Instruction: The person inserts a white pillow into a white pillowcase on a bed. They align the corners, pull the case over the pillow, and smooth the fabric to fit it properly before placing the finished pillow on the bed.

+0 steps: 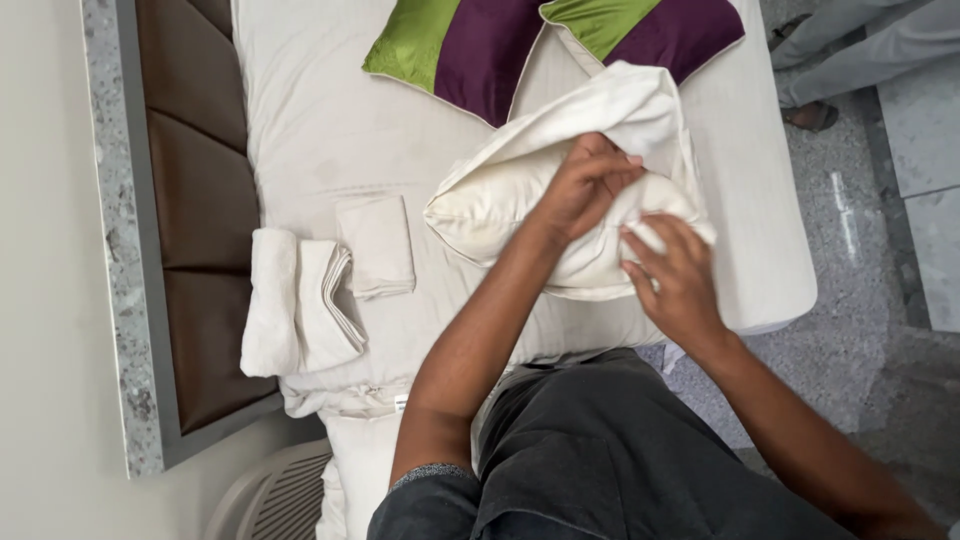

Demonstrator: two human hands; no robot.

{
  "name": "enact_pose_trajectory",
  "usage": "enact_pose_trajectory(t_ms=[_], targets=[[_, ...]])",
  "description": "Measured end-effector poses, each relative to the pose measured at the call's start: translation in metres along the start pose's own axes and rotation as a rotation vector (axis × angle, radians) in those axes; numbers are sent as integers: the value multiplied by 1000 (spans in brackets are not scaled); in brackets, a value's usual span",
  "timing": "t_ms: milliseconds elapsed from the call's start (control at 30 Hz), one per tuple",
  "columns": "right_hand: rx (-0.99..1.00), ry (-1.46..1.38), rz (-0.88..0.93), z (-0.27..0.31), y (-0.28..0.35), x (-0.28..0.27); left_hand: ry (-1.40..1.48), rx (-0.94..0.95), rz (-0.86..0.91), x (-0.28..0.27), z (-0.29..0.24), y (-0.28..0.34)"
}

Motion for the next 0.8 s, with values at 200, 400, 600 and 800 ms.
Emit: enact_pose_trajectory(t_ms=[200,400,600,800], targets=[[-72,3,37,-33,-33,70,342,-121,6,9,80,32],[200,-353,42,-117,-13,140,238,27,-254,-59,56,85],[148,-309,-115,-71,-25,112,371,328,-225,-64,-53,128],[66,-299,-219,-20,-39,96,144,623,-152,-29,-141,143]])
Point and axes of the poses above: each hand's wrist, its own y-axis away from the middle knuckle, its own x-axis out of the palm, z = x × y, the point moved 2 cm from there along -y, towards the middle knuckle, and after that the axes turned 4 degrees about -z, right-handed, at the moved point
